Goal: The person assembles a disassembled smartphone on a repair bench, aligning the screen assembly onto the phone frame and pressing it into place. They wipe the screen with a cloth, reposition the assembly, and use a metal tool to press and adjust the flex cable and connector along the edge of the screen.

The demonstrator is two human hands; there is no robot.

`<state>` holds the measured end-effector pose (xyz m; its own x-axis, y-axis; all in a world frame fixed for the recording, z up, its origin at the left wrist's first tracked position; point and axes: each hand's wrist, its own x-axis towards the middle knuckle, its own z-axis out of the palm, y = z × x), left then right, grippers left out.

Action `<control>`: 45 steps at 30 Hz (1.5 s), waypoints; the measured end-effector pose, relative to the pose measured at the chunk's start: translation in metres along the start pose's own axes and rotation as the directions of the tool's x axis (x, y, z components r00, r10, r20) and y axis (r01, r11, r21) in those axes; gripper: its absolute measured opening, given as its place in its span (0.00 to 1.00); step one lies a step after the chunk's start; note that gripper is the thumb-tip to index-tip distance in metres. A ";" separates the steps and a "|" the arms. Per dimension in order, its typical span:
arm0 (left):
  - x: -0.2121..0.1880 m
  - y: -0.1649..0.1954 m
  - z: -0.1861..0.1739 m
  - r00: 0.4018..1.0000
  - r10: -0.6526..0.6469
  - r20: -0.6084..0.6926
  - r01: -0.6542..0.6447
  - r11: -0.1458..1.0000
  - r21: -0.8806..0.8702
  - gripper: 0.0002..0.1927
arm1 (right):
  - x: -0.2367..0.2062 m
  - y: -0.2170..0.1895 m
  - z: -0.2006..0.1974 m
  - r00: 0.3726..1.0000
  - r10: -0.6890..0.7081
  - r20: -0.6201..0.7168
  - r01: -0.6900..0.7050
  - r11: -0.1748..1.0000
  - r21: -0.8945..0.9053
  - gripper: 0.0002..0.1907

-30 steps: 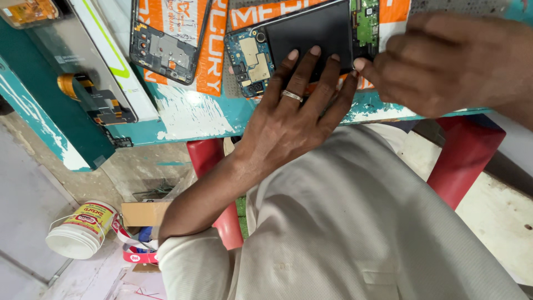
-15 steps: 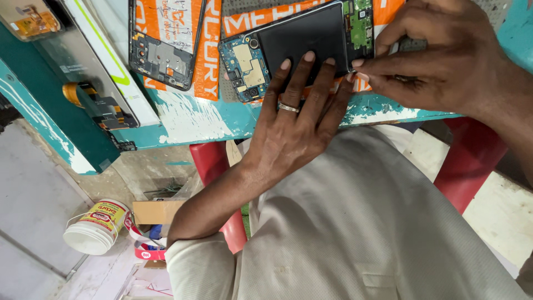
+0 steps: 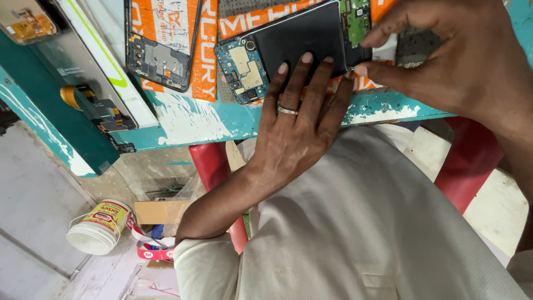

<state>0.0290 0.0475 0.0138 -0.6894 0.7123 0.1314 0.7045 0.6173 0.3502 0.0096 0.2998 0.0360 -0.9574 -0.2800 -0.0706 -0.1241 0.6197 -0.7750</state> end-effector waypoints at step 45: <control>0.005 0.003 -0.010 1.000 -0.018 0.003 0.017 0.998 0.064 0.21 | -0.019 -0.010 0.012 0.877 -0.463 0.132 0.429 0.628 -0.649 0.18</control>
<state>0.0255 0.0497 0.0242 -0.7012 0.7024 0.1222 0.7018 0.6498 0.2919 0.0325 0.2897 0.0378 -0.7474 -0.6289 0.2141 -0.6581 0.7449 -0.1091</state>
